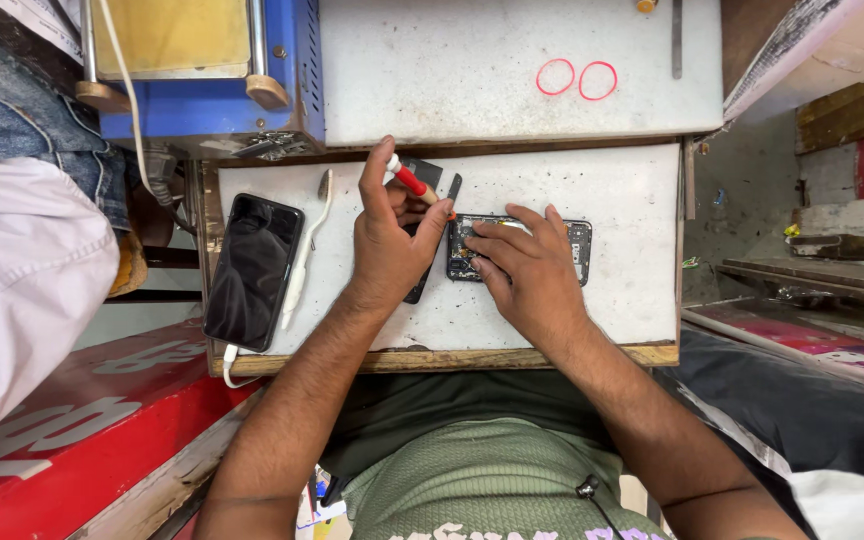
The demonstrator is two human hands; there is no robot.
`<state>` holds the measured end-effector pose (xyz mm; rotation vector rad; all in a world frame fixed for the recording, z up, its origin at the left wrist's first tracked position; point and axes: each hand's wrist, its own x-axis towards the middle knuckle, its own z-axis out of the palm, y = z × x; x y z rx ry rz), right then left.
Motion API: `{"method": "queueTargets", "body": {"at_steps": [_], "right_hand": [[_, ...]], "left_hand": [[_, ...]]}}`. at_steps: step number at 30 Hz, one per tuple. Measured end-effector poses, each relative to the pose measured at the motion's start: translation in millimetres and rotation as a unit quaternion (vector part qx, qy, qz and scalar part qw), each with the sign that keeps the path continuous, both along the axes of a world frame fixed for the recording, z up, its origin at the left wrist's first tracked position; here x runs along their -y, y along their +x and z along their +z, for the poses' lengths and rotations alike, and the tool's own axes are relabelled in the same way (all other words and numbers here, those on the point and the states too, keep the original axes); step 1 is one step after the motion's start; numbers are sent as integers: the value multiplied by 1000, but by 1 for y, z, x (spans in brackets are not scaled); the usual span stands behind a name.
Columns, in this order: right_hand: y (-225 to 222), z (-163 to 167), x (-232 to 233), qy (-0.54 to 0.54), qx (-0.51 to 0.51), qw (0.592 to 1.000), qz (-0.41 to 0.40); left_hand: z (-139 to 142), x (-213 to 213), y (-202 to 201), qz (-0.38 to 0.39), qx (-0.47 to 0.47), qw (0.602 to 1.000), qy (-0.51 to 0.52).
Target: The person repairs a disassembled smartphone at a workbench. They pry and lift the battery from the phone body by hand, manipulate the exposed board and connectors, reposition the phone and its back cover, and use a red-handled screwdriver on the device near the end.
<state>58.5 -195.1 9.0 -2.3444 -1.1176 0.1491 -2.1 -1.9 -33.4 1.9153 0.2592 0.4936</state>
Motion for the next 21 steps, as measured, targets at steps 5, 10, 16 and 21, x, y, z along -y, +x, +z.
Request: {"method": "queueTargets", "body": {"at_steps": [5, 10, 16, 21], "right_hand": [[0, -1, 0, 0, 4, 1000, 2], [0, -2, 0, 2, 3, 1000, 0], [1, -1, 0, 15, 8, 1000, 2], [2, -5, -1, 12, 12, 1000, 5]], "left_hand": [[-1, 2, -1, -9, 25, 999, 37], [-4, 3, -3, -15, 38, 997, 67], [-7, 4, 0, -17, 54, 995, 82], [7, 7, 1, -29, 100, 983, 154]]}}
